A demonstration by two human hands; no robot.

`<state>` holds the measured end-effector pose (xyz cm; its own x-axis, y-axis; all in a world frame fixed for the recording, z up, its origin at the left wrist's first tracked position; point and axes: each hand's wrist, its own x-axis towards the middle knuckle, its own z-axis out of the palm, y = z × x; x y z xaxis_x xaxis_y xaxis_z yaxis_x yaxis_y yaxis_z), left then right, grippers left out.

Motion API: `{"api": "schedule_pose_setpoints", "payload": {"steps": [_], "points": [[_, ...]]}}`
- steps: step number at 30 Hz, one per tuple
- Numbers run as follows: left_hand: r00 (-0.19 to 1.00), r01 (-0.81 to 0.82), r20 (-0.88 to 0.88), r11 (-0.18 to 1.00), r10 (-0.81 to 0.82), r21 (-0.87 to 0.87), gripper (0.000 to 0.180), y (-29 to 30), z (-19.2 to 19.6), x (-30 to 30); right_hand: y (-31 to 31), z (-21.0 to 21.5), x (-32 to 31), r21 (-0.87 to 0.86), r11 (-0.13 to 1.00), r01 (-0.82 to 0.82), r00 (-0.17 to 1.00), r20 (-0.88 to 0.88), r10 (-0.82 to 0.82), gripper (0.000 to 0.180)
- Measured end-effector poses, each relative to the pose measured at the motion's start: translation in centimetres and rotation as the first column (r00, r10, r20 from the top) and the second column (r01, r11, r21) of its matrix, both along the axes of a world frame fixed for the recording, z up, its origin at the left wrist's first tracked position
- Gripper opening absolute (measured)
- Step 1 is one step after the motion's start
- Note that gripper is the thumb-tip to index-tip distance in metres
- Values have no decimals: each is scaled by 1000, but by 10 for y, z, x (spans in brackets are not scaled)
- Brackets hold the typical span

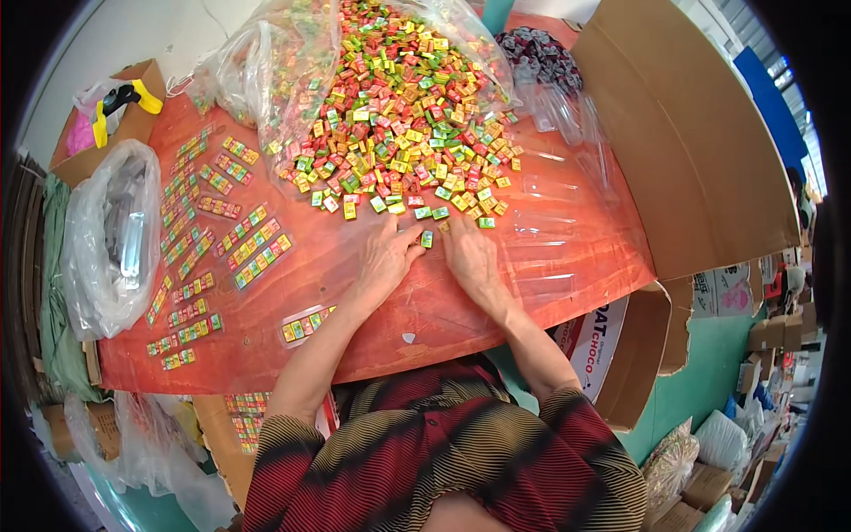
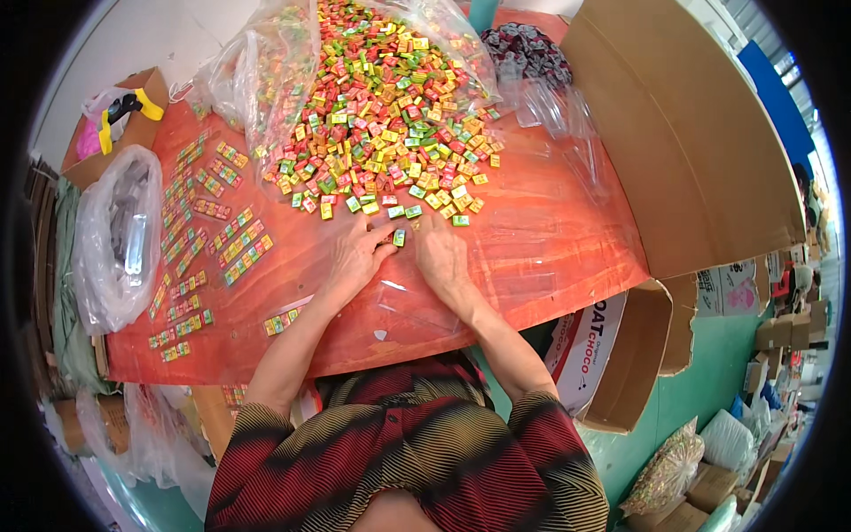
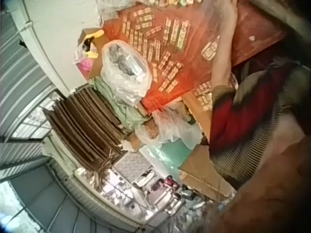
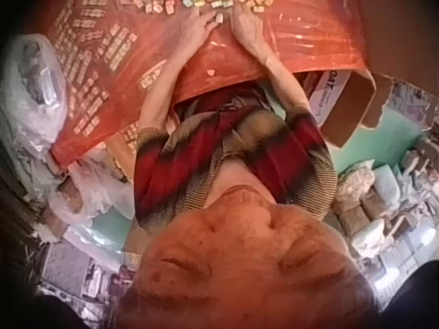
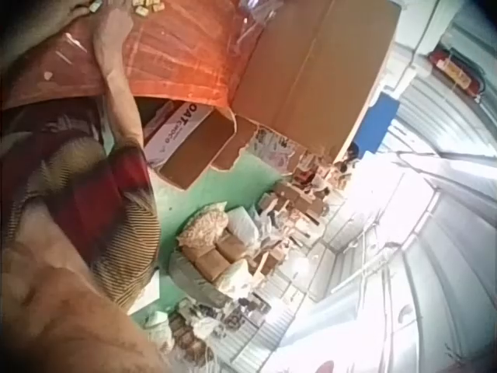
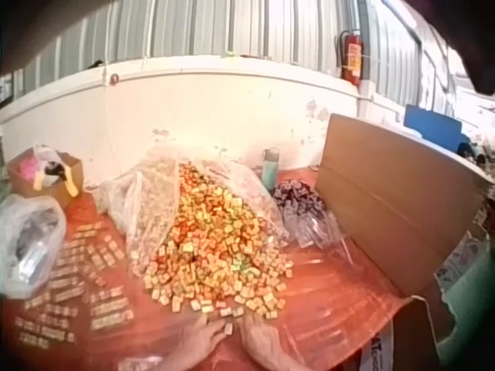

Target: Arranging and inserting individually wrapped candies into plastic sleeve packaging.

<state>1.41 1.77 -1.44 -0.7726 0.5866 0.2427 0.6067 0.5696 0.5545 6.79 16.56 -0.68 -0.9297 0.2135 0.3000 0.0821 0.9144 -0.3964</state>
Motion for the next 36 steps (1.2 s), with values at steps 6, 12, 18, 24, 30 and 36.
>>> {"api": "schedule_pose_setpoints", "payload": {"steps": [6, 12, 18, 24, 30, 36], "points": [[996, -32, 79, 997, 37, -68, 34, -1, 16, 5, -4, 6, 4, 22, 999, -27, 999, -20, 27, 11], [998, -34, 45, 999, 35, -22, 29, 0, 9, 3, 29, 10, -9, 214, 971, 104, 995, -25, -101, 7], [999, -42, 20, 999, 42, 8, 29, -2, 6, 3, 22, 8, 5, 196, 980, -47, 998, -43, 56, 7], [1000, -14, -10, 1000, 14, 2, 29, -3, 8, 1, 12, 3, 11, 140, 983, -115, 992, -30, 121, 7], [999, -50, 23, 997, 49, 53, 28, -7, 8, 2, -2, 2, 12, 28, 993, -113, 992, -56, 114, 6], [997, -79, 19, 997, 79, -2, 29, -13, 15, 5, -12, -1, 12, 3, 987, -159, 987, -16, 159, 18]]}}
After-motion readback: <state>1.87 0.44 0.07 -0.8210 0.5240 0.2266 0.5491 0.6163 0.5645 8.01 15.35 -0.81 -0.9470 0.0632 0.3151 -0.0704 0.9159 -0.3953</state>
